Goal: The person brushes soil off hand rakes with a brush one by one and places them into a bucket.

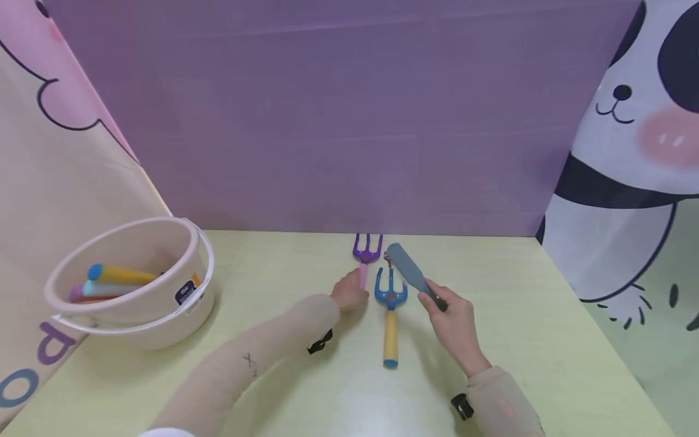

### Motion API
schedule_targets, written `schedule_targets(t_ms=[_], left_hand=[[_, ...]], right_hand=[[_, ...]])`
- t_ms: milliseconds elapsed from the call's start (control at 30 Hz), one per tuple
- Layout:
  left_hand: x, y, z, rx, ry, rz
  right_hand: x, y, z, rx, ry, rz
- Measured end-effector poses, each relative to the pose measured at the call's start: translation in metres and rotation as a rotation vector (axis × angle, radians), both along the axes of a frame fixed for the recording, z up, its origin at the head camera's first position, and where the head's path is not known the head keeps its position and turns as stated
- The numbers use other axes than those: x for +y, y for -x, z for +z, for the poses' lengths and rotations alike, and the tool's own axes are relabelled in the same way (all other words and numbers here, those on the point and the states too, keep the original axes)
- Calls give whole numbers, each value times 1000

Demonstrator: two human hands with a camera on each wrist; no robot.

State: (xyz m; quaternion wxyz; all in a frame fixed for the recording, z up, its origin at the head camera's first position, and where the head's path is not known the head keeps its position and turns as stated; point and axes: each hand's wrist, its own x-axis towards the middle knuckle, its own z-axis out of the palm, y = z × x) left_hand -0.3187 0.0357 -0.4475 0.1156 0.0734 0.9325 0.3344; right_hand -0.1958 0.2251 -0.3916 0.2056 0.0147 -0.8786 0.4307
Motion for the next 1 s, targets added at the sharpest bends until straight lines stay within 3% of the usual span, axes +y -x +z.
schedule_targets(t_ms=[133, 300, 467, 700, 1000], left_hand=[[9, 2, -8, 15, 71, 16], [15, 1, -11, 80, 176, 33], [16, 2, -12, 125, 192, 49], [10, 7, -14, 122, 91, 49], [-4, 3, 3, 86, -58, 72]], right_hand=[[2, -1, 0, -12, -5, 0], [3, -2, 2, -32, -1, -3], [5, -3, 2, -30, -1, -5], [5, -3, 1, 14, 11, 21], [4, -3, 1, -16, 7, 5]])
